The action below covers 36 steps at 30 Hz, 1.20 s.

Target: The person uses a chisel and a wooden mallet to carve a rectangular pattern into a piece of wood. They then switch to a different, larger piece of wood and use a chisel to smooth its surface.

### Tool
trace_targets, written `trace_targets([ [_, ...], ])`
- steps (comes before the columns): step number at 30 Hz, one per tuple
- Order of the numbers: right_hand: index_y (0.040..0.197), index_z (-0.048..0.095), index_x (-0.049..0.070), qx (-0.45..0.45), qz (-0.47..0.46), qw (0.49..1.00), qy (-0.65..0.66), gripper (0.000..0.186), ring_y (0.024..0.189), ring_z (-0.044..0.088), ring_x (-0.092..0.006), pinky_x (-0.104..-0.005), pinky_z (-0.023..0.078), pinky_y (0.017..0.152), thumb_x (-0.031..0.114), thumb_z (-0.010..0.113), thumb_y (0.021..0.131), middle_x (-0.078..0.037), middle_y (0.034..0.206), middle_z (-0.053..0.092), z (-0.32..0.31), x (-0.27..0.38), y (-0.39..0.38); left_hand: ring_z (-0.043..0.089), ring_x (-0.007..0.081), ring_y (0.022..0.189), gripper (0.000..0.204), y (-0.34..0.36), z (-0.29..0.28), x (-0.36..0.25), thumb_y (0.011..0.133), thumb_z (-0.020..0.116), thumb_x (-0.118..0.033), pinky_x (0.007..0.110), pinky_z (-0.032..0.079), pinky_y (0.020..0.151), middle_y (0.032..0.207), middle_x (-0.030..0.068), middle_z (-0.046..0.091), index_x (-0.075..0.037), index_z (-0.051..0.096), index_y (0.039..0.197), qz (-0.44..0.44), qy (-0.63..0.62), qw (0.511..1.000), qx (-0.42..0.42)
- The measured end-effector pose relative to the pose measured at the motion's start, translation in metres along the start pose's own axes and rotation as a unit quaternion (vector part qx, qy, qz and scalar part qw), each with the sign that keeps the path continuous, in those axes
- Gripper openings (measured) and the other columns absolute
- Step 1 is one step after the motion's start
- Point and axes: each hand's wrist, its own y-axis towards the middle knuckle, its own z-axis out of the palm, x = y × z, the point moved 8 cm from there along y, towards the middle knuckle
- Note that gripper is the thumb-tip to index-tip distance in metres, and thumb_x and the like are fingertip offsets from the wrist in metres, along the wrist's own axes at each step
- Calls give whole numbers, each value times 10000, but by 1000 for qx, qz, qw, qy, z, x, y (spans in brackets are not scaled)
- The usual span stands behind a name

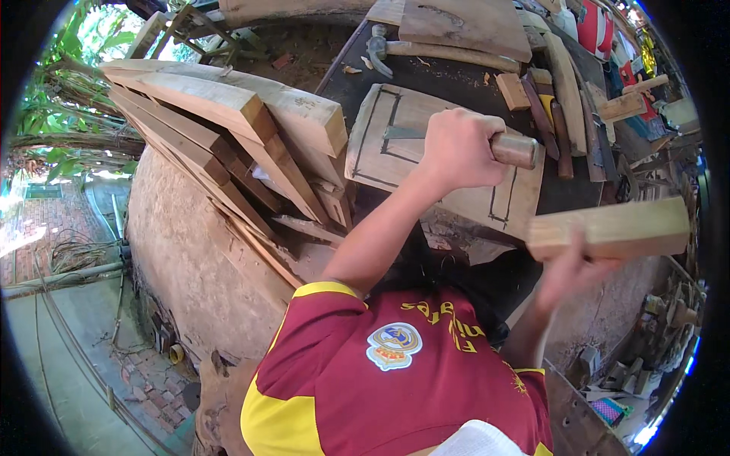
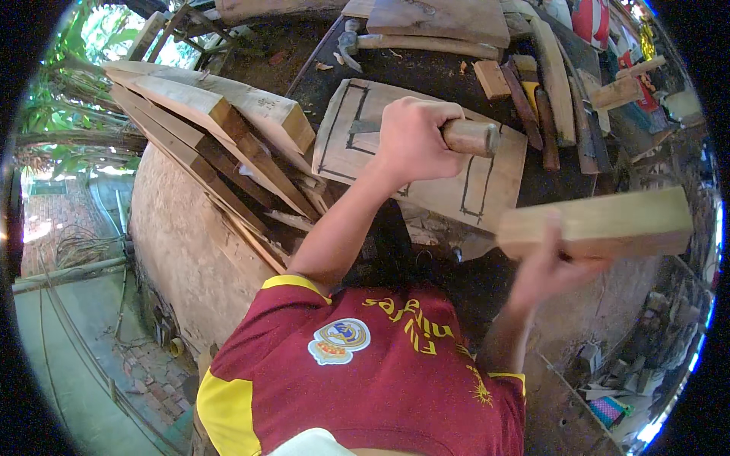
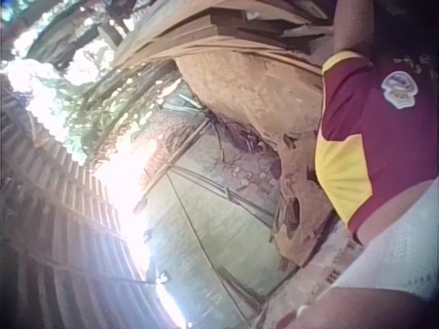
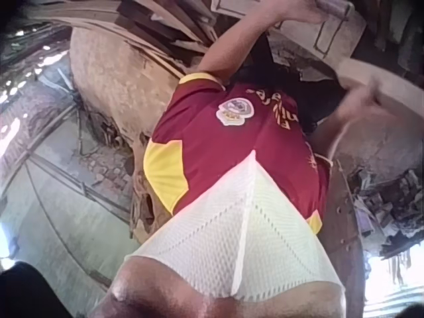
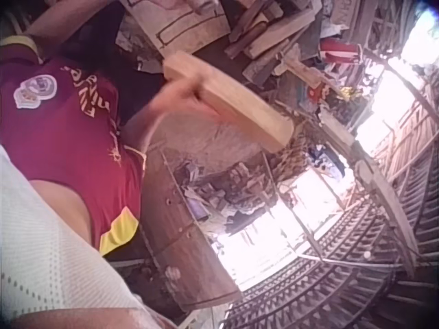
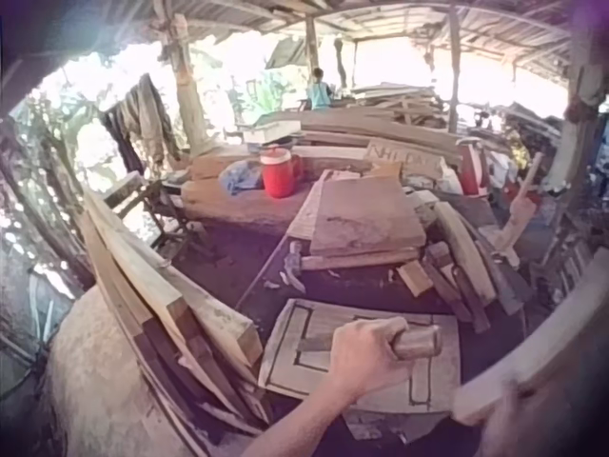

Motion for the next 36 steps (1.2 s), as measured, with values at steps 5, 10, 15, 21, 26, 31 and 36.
trace_targets([
  [5,1367,406,-39,307,-90,937,-141,751,1193,533,-261,-414,422,1001,142,783,743,-234,1296,524,41,8,-29,589,361,580,146,-3,10,-1,517,670,-207,402,466,516,574,131,571,-111,632,621,-3,41,999,18],
  [10,1345,402,-45,83,46,995,-25,737,1123,553,-247,-409,473,925,151,811,764,-215,1268,528,2,1,0,619,341,592,140,-2,7,0,513,670,-202,415,488,537,581,123,595,-113,630,613,0,38,999,25],
  [15,1408,352,-18,358,-168,905,-156,730,1124,549,-293,-429,427,1001,120,749,810,-220,1287,513,57,32,-46,627,345,611,140,-1,15,17,525,666,-213,423,490,547,605,130,610,-126,655,634,-29,87,995,45],
  [21,1403,372,-45,263,6,958,-114,761,1134,544,-288,-405,421,985,147,778,788,-225,1278,526,18,-13,-6,630,348,613,141,-11,3,40,537,658,-214,425,490,545,608,130,615,-134,669,652,-45,131,989,47],
  [26,1386,387,-40,171,99,979,56,728,1121,536,-245,-368,432,970,120,776,791,-174,1255,535,7,-9,-7,613,353,620,134,-3,-8,16,552,668,-174,404,480,545,607,126,598,-111,661,670,2,53,999,9],
  [31,1385,389,-32,212,107,970,51,716,1112,533,-217,-353,440,957,65,768,785,-144,1253,535,5,-16,-16,591,361,587,143,7,2,-8,544,682,-185,388,474,531,585,136,570,-89,627,635,53,-32,998,2],
  [36,1381,396,-33,211,87,973,33,715,1095,540,-212,-352,451,941,47,768,775,-142,1254,537,-5,-20,-12,570,371,573,162,17,-3,0,530,687,-196,385,464,518,567,152,539,-84,616,624,33,-47,998,-18],
])
